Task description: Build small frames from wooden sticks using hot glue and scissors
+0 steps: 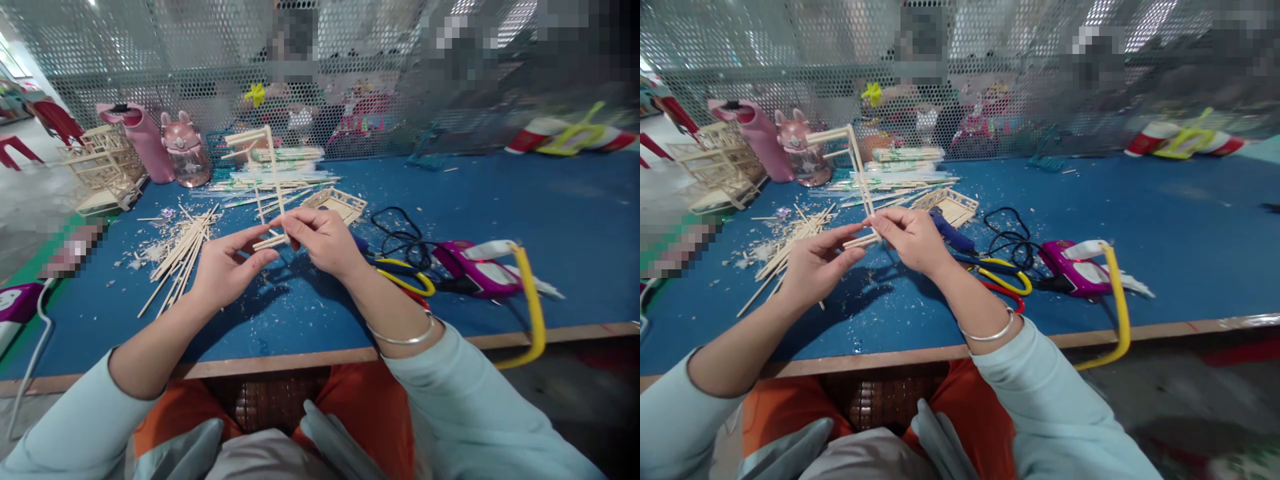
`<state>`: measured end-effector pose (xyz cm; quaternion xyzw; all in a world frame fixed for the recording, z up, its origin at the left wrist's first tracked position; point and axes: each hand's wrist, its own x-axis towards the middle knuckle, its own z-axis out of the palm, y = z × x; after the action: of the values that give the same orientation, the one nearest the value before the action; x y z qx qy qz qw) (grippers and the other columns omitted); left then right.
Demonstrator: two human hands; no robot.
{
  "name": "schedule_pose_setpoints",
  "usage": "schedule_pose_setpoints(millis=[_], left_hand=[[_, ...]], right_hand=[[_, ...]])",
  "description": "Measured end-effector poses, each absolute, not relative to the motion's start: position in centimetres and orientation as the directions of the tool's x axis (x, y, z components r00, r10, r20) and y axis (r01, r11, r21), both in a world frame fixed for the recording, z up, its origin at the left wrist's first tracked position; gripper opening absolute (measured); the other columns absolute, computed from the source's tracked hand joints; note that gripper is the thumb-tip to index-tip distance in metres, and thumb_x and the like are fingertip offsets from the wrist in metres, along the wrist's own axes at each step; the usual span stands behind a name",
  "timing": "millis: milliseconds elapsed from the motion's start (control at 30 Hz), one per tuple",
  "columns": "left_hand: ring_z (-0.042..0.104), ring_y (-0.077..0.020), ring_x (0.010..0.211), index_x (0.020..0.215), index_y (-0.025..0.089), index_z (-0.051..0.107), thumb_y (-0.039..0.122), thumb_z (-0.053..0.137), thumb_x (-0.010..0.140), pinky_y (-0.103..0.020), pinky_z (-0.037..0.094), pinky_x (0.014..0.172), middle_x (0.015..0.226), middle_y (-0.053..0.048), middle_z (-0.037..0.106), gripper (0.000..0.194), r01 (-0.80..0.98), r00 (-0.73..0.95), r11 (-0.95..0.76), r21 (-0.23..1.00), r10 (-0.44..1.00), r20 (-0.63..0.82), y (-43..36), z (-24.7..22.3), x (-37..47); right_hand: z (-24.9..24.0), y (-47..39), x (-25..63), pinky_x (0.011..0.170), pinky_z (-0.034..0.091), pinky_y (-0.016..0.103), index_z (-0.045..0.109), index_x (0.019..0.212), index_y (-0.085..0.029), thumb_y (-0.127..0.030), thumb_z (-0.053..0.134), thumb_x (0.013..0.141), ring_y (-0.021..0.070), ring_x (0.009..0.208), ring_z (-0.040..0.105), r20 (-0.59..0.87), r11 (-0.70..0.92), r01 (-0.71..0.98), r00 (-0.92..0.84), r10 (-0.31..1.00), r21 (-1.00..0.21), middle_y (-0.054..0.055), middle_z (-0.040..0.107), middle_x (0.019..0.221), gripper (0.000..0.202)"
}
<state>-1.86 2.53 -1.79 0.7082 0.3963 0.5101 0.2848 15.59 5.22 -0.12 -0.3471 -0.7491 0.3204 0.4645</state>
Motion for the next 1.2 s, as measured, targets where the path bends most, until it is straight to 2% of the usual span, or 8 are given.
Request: schedule_pose_setpoints(millis=[167, 367, 500, 567, 633, 800, 967, 1200], left_hand=[[0.061, -0.0106, 0.065, 0.100, 0.017, 0.061, 0.047, 0.056, 0.081, -0.019, 0.050, 0.053, 0.084, -0.006, 0.067, 0.036, 0.107, -0.039, -0.435, 0.894, 0.897, 0.441, 3.0, -1.9, -1.9], [0.043, -0.0069, 0.046, 0.067, 0.018, 0.056, 0.048, 0.056, 0.081, -0.021, 0.036, 0.045, 0.052, 0.004, 0.049, 0.033, 0.337, -0.153, -0.652, 0.679, 0.674, 0.723, 2.6, -1.9, -2.3], [0.040, -0.0098, 0.037, 0.048, 0.019, 0.051, 0.056, 0.035, 0.088, -0.026, 0.031, 0.042, 0.037, 0.002, 0.040, 0.057, 0.388, 0.018, -0.450, 0.804, 0.876, 0.481, 2.5, -1.9, -2.1], [0.037, -0.0105, 0.032, 0.047, 0.019, 0.050, 0.059, 0.024, 0.090, -0.026, 0.029, 0.038, 0.033, 0.002, 0.036, 0.064, 0.349, 0.099, -0.282, 0.894, 0.959, 0.265, 2.8, -2.3, -1.9], [0.039, -0.0106, 0.034, 0.052, 0.018, 0.054, 0.058, 0.025, 0.089, -0.025, 0.030, 0.038, 0.035, 0.002, 0.040, 0.062, 0.345, 0.118, -0.242, 0.907, 0.970, 0.214, 3.0, -2.7, -1.5], [0.060, -0.0137, 0.069, 0.092, 0.015, 0.066, 0.045, 0.057, 0.080, -0.024, 0.046, 0.060, 0.080, -0.006, 0.067, 0.033, 0.470, 0.110, -0.498, 0.728, 0.852, 0.512, 2.5, -3.0, -0.9], [0.058, -0.0110, 0.055, 0.089, 0.016, 0.070, 0.038, 0.059, 0.080, -0.023, 0.046, 0.054, 0.068, -0.003, 0.068, 0.026, 0.439, 0.075, -0.513, 0.738, 0.839, 0.539, 2.1, -2.8, -0.9], [0.060, -0.0105, 0.053, 0.085, 0.018, 0.072, 0.037, 0.061, 0.079, -0.022, 0.048, 0.053, 0.062, -0.001, 0.068, 0.022, 0.389, 0.022, -0.486, 0.783, 0.854, 0.520, 2.1, -2.7, -1.0]], right_hand=[[0.0, 5.4, 15.9, 0.059, 0.037, 0.025, 0.068, 0.083, -0.016, -0.043, 0.045, 0.089, 0.0113, 0.061, 0.050, 0.605, 0.709, 0.404, -0.372, 0.704, -0.578, 0.001, 0.055, 0.064, 0.036], [0.0, 5.1, 15.5, 0.059, 0.030, 0.027, 0.067, 0.083, -0.017, -0.035, 0.038, 0.092, 0.0152, 0.071, 0.047, 0.579, 0.730, 0.678, -0.563, 0.590, -0.084, 0.005, 0.056, 0.075, 0.035], [0.0, 4.7, 15.0, 0.058, 0.027, 0.028, 0.065, 0.079, -0.015, -0.031, 0.038, 0.093, 0.0157, 0.072, 0.047, 0.541, 0.707, 0.708, -0.599, 0.590, 0.014, 0.006, 0.056, 0.075, 0.034], [0.2, 4.7, 15.1, 0.059, 0.029, 0.028, 0.065, 0.079, -0.014, -0.030, 0.039, 0.092, 0.0161, 0.073, 0.048, 0.566, 0.691, 0.722, -0.560, 0.605, -0.025, 0.007, 0.057, 0.077, 0.033], [0.3, 4.8, 15.2, 0.061, 0.032, 0.027, 0.065, 0.079, -0.014, -0.029, 0.042, 0.090, 0.0156, 0.072, 0.049, 0.596, 0.698, 0.702, -0.502, 0.627, -0.143, 0.007, 0.058, 0.078, 0.029], [0.2, 5.3, 15.3, 0.064, 0.038, 0.025, 0.063, 0.074, -0.015, -0.028, 0.049, 0.086, 0.0123, 0.068, 0.053, 0.607, 0.711, 0.450, -0.377, 0.700, -0.540, 0.002, 0.061, 0.072, 0.022], [-0.1, 5.1, 14.9, 0.050, 0.037, 0.022, 0.060, 0.075, -0.016, -0.040, 0.053, 0.084, 0.0087, 0.049, 0.048, 0.437, 0.515, 0.232, -0.315, 0.843, -0.825, -0.004, 0.052, 0.052, 0.026], [0.0, 5.2, 14.9, 0.047, 0.042, 0.020, 0.061, 0.080, -0.015, -0.041, 0.058, 0.080, 0.0073, 0.045, 0.052, 0.322, 0.363, 0.079, -0.317, 0.892, -0.928, -0.004, 0.055, 0.052, 0.026]])
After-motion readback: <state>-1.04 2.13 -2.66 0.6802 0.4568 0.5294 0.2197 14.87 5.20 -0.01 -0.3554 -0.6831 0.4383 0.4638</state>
